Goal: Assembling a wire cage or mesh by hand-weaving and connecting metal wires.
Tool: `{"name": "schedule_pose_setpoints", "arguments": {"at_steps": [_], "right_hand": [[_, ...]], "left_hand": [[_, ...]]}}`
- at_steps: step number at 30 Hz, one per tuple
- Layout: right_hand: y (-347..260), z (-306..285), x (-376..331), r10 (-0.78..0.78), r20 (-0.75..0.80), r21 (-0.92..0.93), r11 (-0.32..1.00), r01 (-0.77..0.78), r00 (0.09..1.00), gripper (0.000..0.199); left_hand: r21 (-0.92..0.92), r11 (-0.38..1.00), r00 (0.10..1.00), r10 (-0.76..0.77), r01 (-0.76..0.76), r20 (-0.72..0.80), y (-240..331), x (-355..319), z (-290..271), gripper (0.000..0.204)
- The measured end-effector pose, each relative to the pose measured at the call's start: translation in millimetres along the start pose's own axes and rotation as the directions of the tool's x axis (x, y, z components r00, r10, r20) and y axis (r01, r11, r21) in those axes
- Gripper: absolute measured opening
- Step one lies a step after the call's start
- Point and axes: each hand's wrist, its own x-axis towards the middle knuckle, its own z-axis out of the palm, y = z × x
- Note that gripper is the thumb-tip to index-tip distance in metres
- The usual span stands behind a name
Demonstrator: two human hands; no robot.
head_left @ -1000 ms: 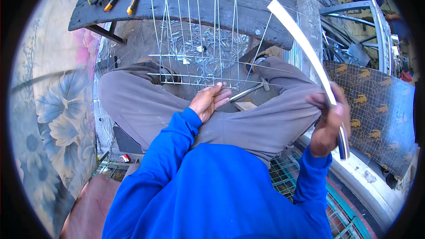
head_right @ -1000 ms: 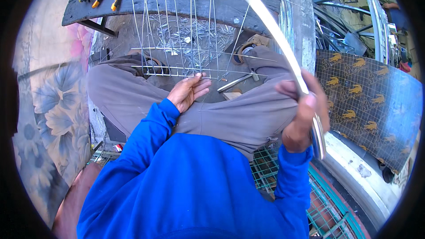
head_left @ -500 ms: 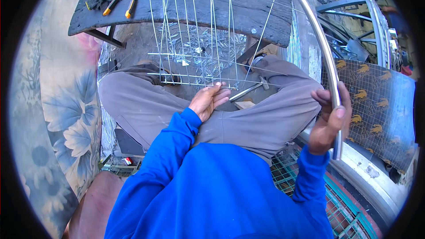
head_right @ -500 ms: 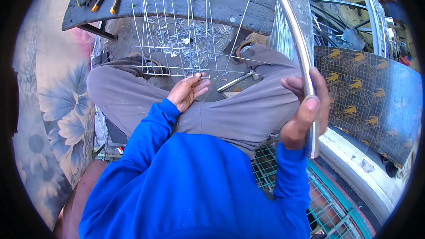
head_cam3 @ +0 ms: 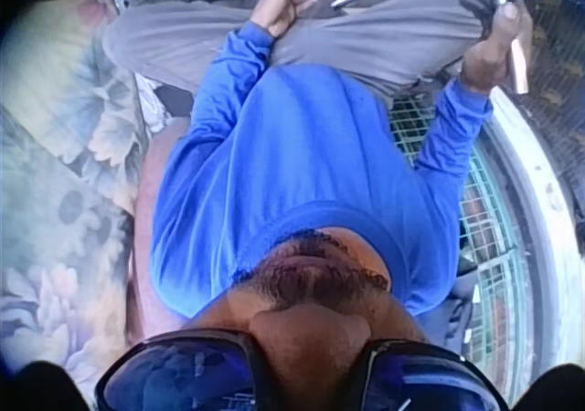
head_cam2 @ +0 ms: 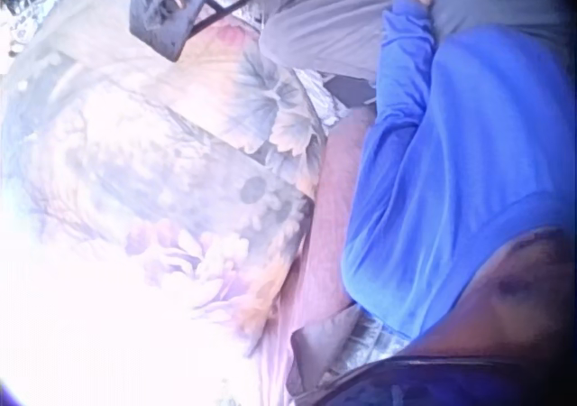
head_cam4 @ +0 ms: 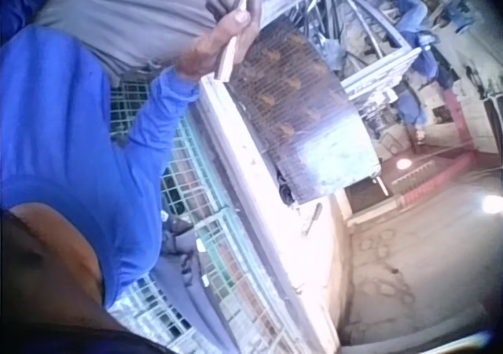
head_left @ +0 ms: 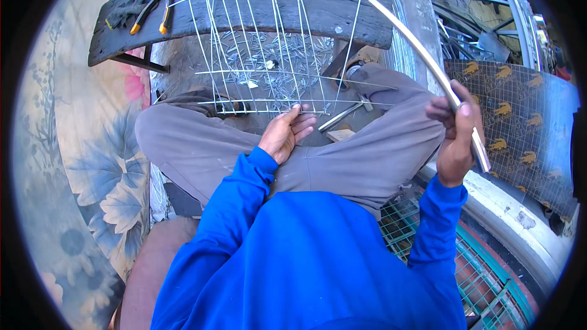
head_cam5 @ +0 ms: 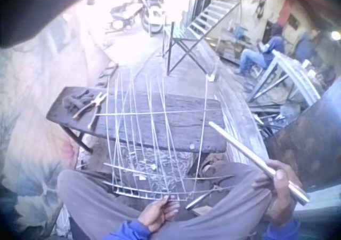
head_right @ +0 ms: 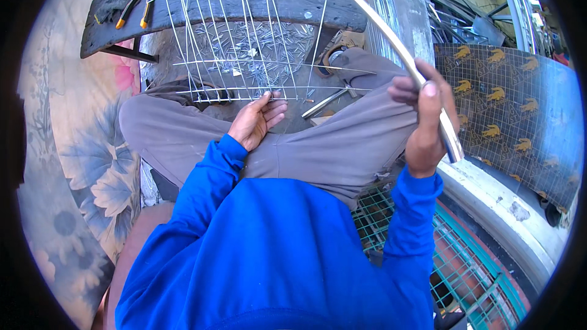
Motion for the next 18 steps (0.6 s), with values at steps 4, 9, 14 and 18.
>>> {"name": "schedule_pose_setpoints", "arguments": {"at_steps": [4,9,14,18], "right_hand": [[12,-8,5,0.028,-0.088,0.051,0.998,-0.024,0.996,0.045],[37,8,4,0.069,-0.131,0.122,0.991,-0.053,0.989,0.041],[47,18,-6,0.076,-0.077,0.171,0.983,-0.062,0.994,0.041],[38,26,-23,0.052,-0.063,0.068,0.997,-0.048,0.997,0.04]], "left_hand": [[-0.02,1.0,0.999,0.004,-0.003,0.034,1,-2,-2,0.033],[0.053,0.993,0.995,0.104,-0.104,0.014,-5,-9,12,0.027],[-0.073,0.993,0.993,0.096,-0.091,0.064,-8,-7,25,0.022],[-0.277,0.958,0.997,0.078,-0.07,0.019,-24,2,48,0.042]]}}
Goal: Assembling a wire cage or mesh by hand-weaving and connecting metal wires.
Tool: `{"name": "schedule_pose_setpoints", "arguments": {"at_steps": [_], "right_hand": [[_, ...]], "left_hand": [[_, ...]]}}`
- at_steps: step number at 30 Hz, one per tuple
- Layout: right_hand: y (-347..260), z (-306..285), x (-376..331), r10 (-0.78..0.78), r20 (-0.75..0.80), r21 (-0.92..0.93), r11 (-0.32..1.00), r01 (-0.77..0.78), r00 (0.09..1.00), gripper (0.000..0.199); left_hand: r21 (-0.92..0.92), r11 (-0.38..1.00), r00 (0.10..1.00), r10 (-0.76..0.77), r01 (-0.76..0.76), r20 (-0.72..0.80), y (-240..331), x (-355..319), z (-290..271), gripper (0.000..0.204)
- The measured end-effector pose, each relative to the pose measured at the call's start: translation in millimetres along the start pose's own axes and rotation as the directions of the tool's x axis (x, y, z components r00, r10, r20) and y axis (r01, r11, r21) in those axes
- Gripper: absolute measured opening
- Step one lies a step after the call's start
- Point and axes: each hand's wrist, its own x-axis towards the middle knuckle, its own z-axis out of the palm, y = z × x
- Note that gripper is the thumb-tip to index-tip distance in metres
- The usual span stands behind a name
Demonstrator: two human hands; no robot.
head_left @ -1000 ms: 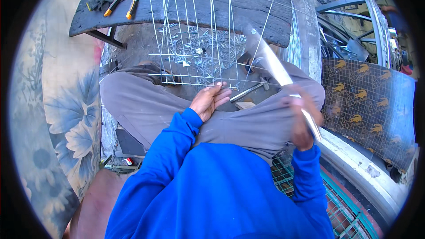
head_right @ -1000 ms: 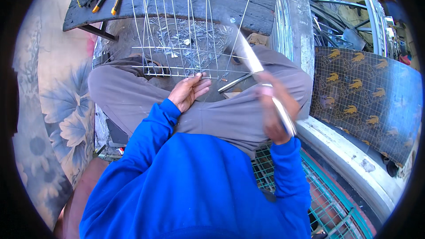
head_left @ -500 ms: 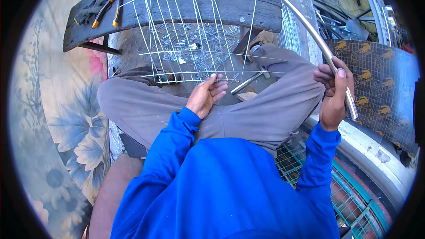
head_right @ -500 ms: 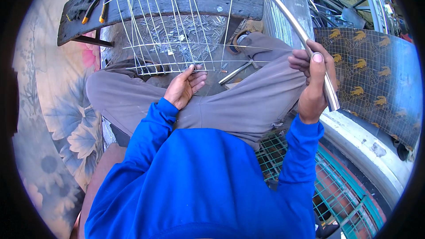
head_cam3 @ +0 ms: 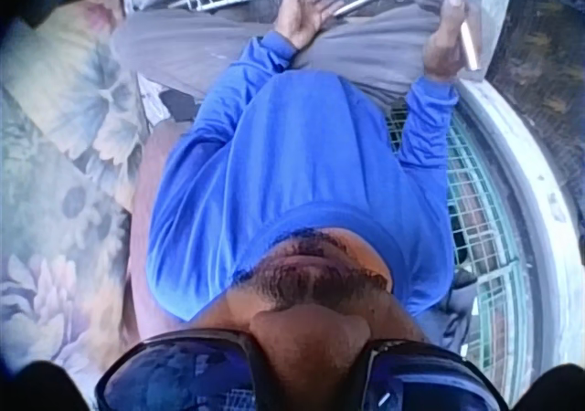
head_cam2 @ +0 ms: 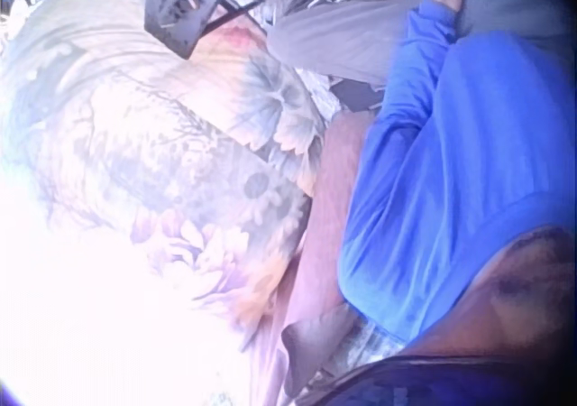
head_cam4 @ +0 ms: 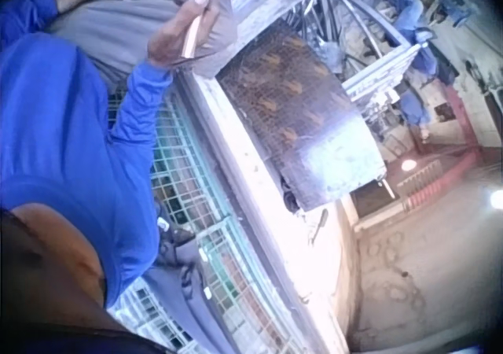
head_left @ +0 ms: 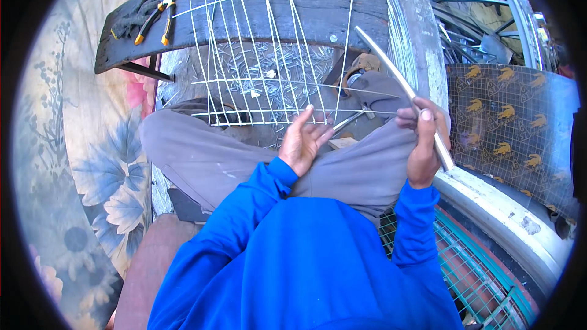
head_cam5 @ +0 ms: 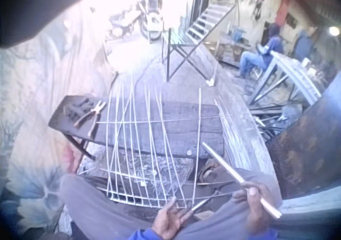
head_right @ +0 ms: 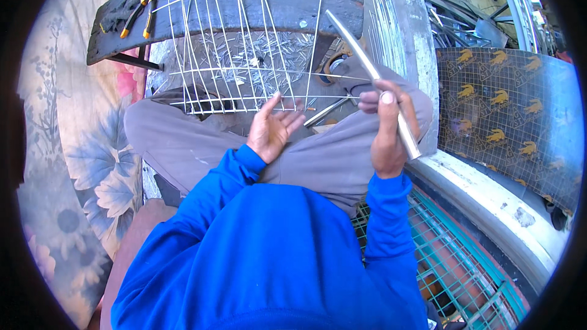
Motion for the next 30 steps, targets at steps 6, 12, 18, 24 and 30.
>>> {"name": "schedule_pose_setpoints", "arguments": {"at_steps": [6,12,18,24,30], "right_hand": [[-7,-1,-7,0.039,0.031,0.026,0.999,-0.04,0.999,0.039],[-37,-25,6,-0.065,-0.078,-0.159,0.986,0.052,0.995,0.04],[-61,-23,10,-0.048,-0.141,-0.317,0.948,0.0,0.989,0.035],[-51,15,8,0.045,0.076,-0.086,0.996,-0.039,0.996,0.032],[-61,0,15,0.023,0.033,-0.362,0.932,-0.01,0.999,0.031]], "left_hand": [[0.008,0.992,0.99,-0.126,0.126,0.063,-7,12,21,0.06],[0.117,0.989,0.983,-0.103,0.085,0.151,-8,17,1,0.051],[0.098,0.992,0.97,-0.104,0.084,0.218,-8,14,-2,0.054],[0.057,0.998,0.984,-0.023,0.013,0.178,-12,17,-9,0.054],[0.057,0.998,0.988,-0.019,0.011,0.155,-12,19,-10,0.052]]}}
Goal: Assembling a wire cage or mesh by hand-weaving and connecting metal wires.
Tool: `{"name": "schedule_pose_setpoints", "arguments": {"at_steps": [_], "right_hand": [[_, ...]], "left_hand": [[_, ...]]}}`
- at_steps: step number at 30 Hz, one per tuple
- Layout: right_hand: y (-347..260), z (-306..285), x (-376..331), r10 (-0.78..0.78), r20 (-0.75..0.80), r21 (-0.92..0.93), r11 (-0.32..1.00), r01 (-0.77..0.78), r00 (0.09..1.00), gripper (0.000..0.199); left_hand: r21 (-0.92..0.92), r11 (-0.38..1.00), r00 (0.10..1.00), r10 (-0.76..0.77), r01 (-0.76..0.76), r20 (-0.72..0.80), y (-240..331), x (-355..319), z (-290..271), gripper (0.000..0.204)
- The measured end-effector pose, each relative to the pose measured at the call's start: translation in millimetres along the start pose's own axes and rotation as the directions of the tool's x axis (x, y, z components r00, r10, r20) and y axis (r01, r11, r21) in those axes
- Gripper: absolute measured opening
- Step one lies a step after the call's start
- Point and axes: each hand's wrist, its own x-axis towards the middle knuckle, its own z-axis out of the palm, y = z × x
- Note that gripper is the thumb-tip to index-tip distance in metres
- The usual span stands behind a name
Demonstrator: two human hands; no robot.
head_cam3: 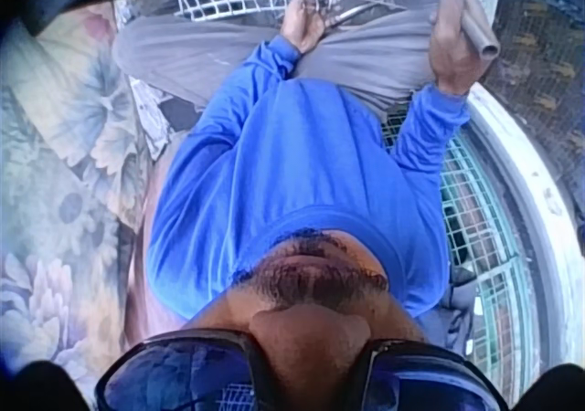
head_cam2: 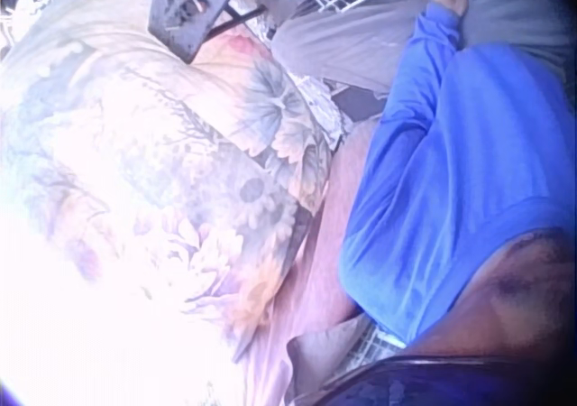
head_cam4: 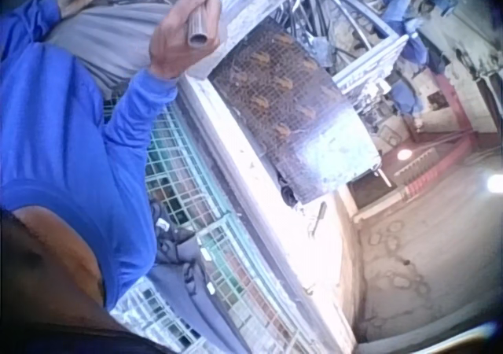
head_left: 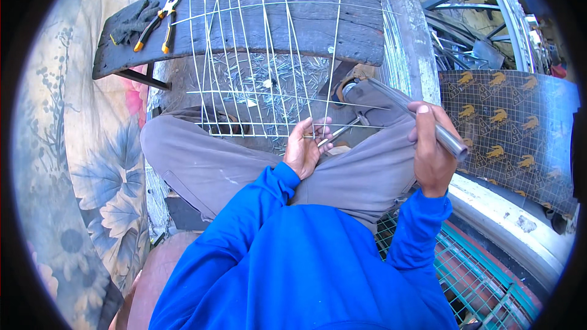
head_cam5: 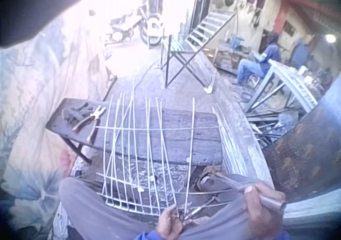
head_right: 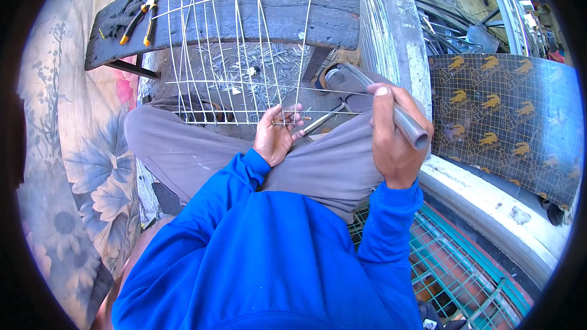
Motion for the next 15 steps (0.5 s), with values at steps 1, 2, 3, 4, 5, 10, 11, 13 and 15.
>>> {"name": "schedule_pose_setpoints", "arguments": {"at_steps": [1,2,3,4,5,10,11,13,15], "right_hand": [[-1,3,3,0.013,0.047,0.054,0.998,-0.016,0.999,0.031],[-2,7,5,0.024,0.095,0.108,0.994,-0.034,0.995,0.031],[-1,12,4,0.029,0.103,0.107,0.993,-0.04,0.994,0.031],[0,18,3,0.026,0.139,0.202,0.978,-0.054,0.99,0.03],[1,21,2,0.02,0.175,0.295,0.953,-0.072,0.984,0.03],[-7,8,-6,0.005,0.123,0.192,0.981,-0.029,0.992,0.03],[-9,4,-8,-0.053,0.072,0.172,0.984,0.04,0.996,0.031],[-12,0,-11,-0.154,0.012,0.18,0.972,0.149,0.988,0.033],[-13,5,-8,-0.169,0.032,0.199,0.967,0.159,0.985,0.033]], "left_hand": [[0.003,1.0,1.0,0.004,-0.004,-0.001,0,0,0,0.052],[0.002,1.0,1.0,0.0,0.0,-0.003,0,2,0,0.052],[-0.01,1.0,1.0,0.013,-0.013,-0.007,1,2,0,0.051],[-0.022,0.999,1.0,0.027,-0.027,-0.011,2,2,0,0.051],[-0.006,0.999,0.999,0.034,-0.034,-0.008,1,2,1,0.051],[0.026,0.999,1.0,0.027,-0.027,-0.002,2,0,0,0.052],[0.018,0.999,0.999,0.032,-0.031,-0.018,2,-1,1,0.051],[0.012,0.999,0.999,0.036,-0.036,-0.033,2,-2,4,0.049],[0.051,0.998,0.997,0.031,-0.028,-0.066,1,-3,5,0.055]]}}
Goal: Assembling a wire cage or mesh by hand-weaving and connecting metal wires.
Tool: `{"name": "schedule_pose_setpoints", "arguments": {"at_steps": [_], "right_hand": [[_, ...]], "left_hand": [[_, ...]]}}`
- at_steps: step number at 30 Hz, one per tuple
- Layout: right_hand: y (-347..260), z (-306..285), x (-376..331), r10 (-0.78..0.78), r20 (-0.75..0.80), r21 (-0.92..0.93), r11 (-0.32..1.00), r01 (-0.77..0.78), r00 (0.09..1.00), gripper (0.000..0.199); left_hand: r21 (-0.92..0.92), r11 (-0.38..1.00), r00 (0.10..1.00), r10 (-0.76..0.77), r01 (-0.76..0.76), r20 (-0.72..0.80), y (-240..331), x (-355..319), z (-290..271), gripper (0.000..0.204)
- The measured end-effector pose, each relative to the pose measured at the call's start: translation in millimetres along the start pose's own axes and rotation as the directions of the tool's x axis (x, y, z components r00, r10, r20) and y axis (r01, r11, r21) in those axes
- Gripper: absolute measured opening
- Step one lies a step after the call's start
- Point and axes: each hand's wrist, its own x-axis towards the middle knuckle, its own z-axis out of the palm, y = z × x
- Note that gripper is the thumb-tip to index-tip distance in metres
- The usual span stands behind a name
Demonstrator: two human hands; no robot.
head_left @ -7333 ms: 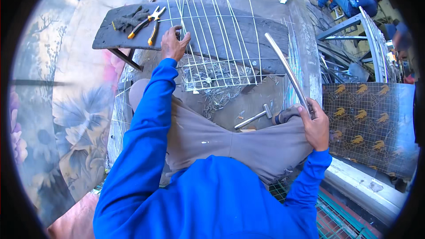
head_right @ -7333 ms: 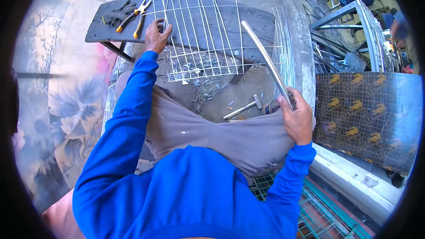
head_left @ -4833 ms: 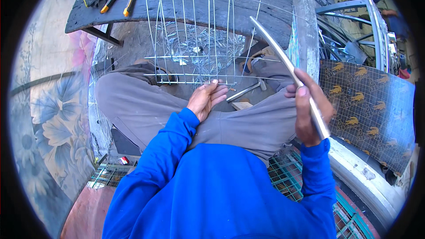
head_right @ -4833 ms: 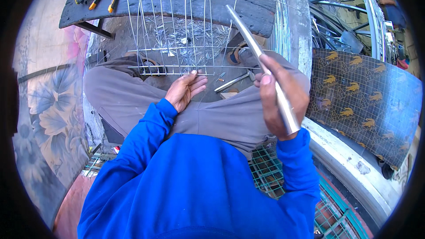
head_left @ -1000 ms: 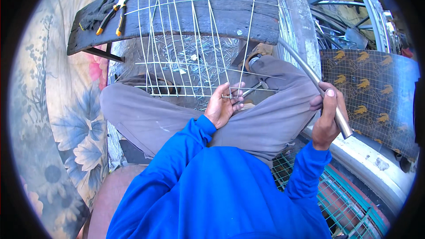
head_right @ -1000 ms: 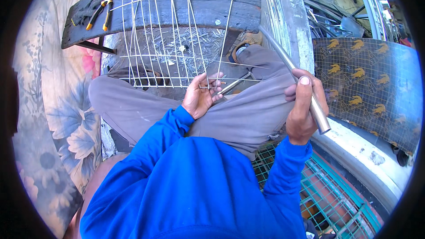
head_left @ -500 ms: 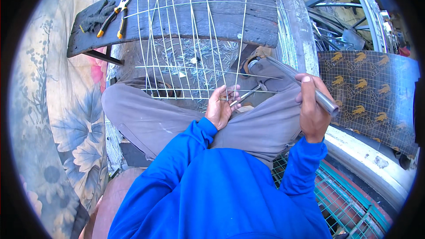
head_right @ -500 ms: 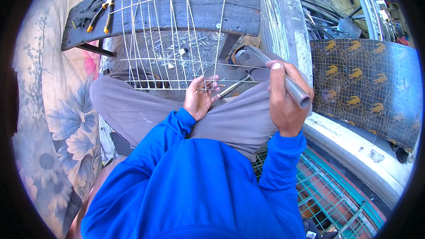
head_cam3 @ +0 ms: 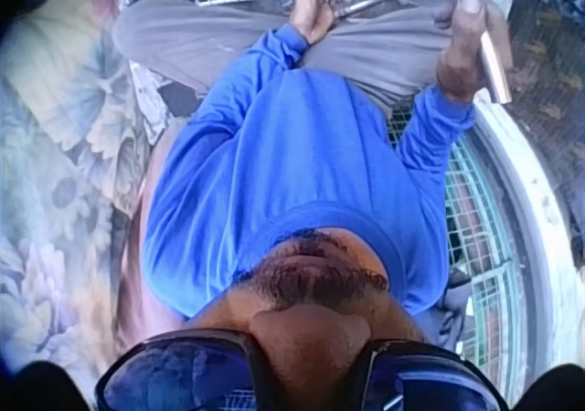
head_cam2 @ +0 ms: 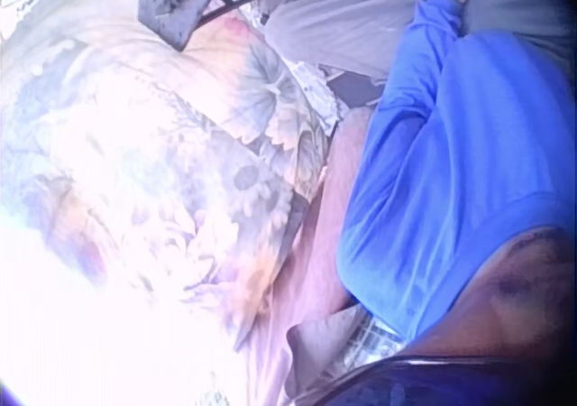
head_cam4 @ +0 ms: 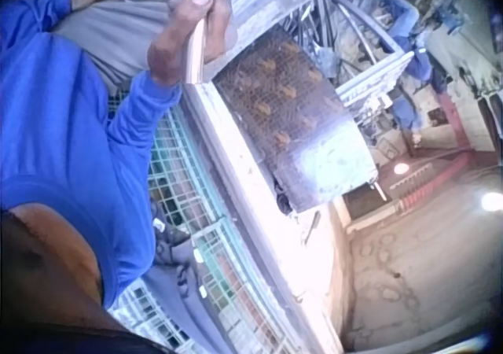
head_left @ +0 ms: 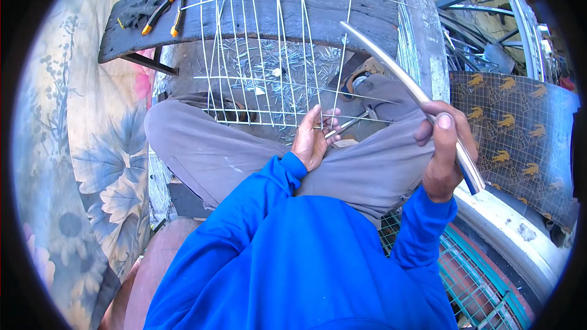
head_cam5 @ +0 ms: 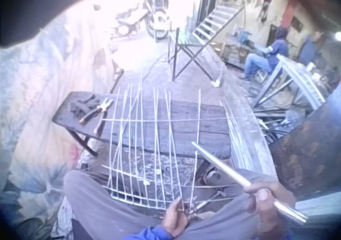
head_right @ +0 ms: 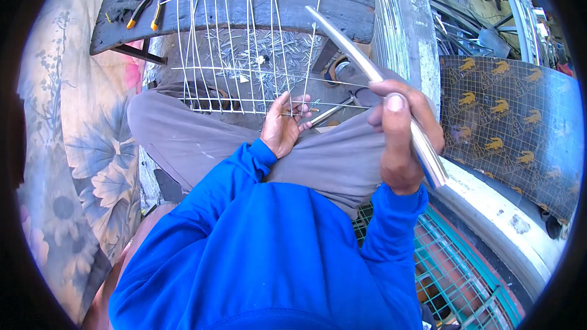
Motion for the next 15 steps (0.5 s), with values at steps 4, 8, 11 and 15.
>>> {"name": "schedule_pose_setpoints", "arguments": {"at_steps": [4,8,11,15], "right_hand": [[-3,13,9,-0.002,0.12,0.072,0.997,-0.007,0.993,0.027],[3,22,14,-0.065,0.22,0.087,0.995,0.046,0.973,0.02],[8,25,16,-0.087,0.27,0.059,0.996,0.074,0.959,0.018],[4,28,23,-0.172,0.325,0.003,0.983,0.181,0.93,0.016]], "left_hand": [[0.057,0.998,0.999,0.018,-0.016,-0.035,0,-2,4,0.061],[0.027,1.0,0.996,0.0,0.002,-0.09,1,-2,10,0.058],[-0.058,0.998,0.996,-0.035,0.031,-0.08,2,0,10,0.055],[-0.112,0.993,0.996,-0.052,0.043,-0.072,2,0,6,0.056]]}}
